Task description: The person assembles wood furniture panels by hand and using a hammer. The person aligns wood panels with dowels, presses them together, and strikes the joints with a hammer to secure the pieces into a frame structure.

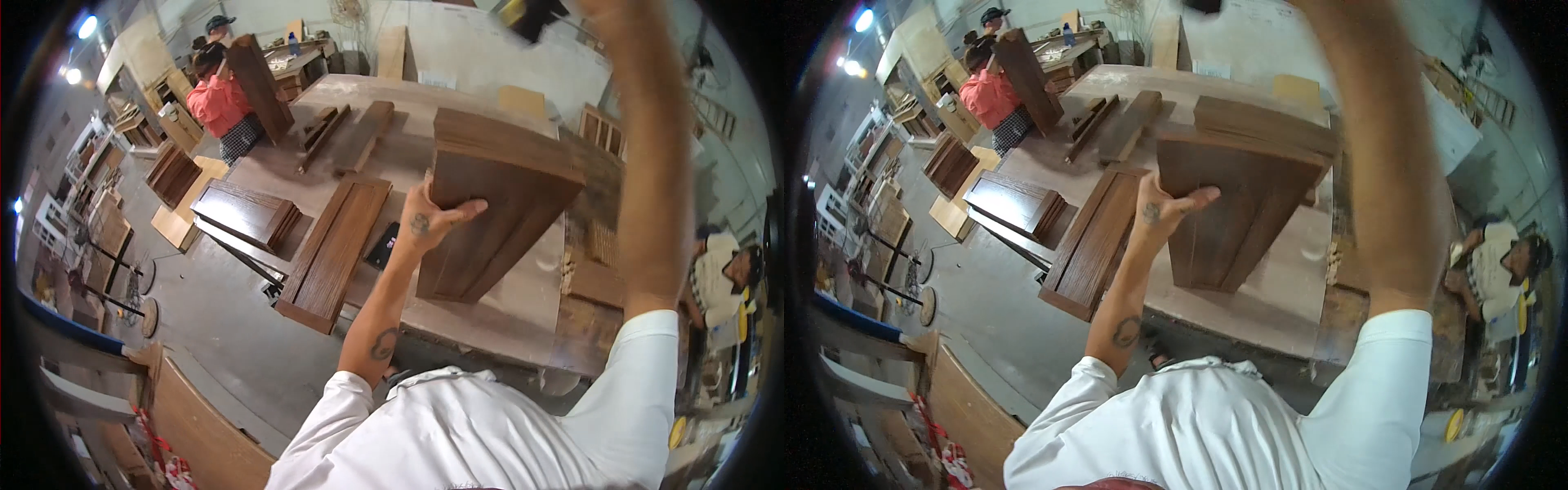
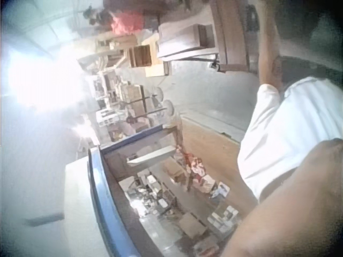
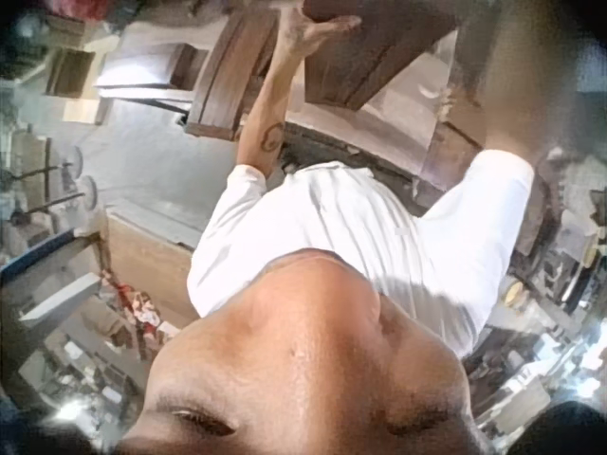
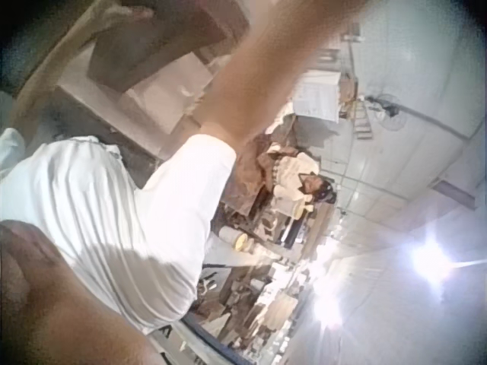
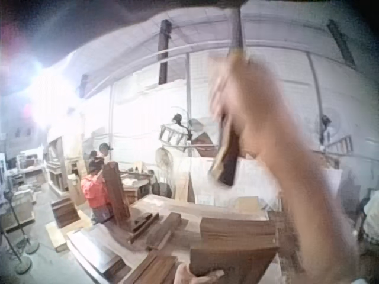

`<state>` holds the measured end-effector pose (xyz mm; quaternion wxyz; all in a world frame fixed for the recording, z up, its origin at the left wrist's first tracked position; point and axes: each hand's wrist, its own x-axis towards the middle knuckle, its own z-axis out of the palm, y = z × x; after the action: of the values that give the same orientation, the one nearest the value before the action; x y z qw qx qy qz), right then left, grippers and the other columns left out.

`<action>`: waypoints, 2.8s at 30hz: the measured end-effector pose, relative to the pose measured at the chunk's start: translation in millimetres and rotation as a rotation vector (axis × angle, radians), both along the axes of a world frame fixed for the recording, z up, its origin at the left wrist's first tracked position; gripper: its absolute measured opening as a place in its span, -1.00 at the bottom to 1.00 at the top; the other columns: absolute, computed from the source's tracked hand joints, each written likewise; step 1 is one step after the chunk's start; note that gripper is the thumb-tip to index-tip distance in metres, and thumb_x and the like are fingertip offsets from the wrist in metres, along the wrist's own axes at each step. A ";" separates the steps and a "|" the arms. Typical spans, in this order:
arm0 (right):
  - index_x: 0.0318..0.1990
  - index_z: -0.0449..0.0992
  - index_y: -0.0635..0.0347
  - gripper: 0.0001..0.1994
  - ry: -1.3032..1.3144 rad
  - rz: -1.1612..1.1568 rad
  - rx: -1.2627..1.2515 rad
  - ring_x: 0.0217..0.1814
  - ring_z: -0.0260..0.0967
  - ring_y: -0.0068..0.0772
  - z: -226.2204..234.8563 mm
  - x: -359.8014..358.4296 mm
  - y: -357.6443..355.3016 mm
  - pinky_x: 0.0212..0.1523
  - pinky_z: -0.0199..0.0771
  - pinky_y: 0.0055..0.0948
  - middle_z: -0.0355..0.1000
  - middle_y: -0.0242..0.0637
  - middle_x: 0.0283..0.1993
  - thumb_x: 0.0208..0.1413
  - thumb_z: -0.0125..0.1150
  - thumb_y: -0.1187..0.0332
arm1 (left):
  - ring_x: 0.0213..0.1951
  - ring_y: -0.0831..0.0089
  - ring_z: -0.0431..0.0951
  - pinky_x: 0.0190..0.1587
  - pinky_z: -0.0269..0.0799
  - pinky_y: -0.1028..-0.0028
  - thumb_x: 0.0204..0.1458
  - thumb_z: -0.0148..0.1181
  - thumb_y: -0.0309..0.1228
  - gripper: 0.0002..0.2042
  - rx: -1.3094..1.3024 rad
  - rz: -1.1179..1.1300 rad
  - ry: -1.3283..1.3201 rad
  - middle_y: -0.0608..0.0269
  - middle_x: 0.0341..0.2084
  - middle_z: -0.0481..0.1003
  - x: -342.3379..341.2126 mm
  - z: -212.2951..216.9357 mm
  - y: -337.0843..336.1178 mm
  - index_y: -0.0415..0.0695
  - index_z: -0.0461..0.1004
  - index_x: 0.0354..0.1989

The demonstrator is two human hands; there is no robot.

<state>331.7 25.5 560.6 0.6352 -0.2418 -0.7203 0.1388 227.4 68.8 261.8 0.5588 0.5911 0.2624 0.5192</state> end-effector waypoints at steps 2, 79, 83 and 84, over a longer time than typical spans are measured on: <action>-0.43 0.35 0.17 -0.80 0.024 -0.157 -0.019 -0.71 0.07 -0.67 -83.4 4.7 14.5 -0.74 0.10 -0.66 0.25 -0.46 -0.61 0.23 0.06 0.33 | -0.47 0.66 0.41 -0.38 0.40 0.60 -0.16 0.42 -0.55 -0.76 0.056 -0.033 -0.072 0.36 -0.51 0.52 13.9 -1.2 -1.0 -0.28 0.50 -0.32; 0.16 0.28 0.35 -0.54 0.935 0.099 -1.099 0.04 0.38 -0.17 -395.2 44.9 -7.1 0.05 0.44 -0.24 0.38 -0.13 0.09 0.12 0.20 0.42 | -0.10 0.40 0.53 -0.05 0.48 0.37 0.14 0.13 -0.46 -0.61 -0.629 -0.216 -0.741 0.15 -0.06 0.49 -151.9 -187.9 -139.8 -0.30 0.34 0.13; 0.18 0.28 0.27 -0.52 0.918 0.099 -1.153 0.18 0.27 -0.21 -439.1 -39.5 -1.0 0.20 0.29 -0.24 0.34 -0.20 0.15 0.10 0.23 0.40 | -0.14 0.46 0.50 -0.11 0.46 0.45 0.04 0.25 -0.39 -0.55 -0.824 0.170 -0.468 0.20 -0.13 0.49 -214.0 -208.6 -143.6 -0.32 0.36 0.10; 0.18 0.29 0.25 -0.52 0.941 0.149 -1.236 0.18 0.26 -0.21 -459.1 -56.6 4.4 0.21 0.28 -0.22 0.34 -0.23 0.16 0.11 0.23 0.40 | -0.11 0.44 0.50 -0.13 0.49 0.48 0.03 0.25 -0.45 -0.57 -0.863 0.179 -0.456 0.17 -0.06 0.48 -242.1 -232.0 -146.8 -0.31 0.38 0.09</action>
<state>275.1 29.9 101.5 0.6128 -0.4188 -0.1814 0.6452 -14.7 -78.1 29.9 0.7489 0.1523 0.3745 0.5251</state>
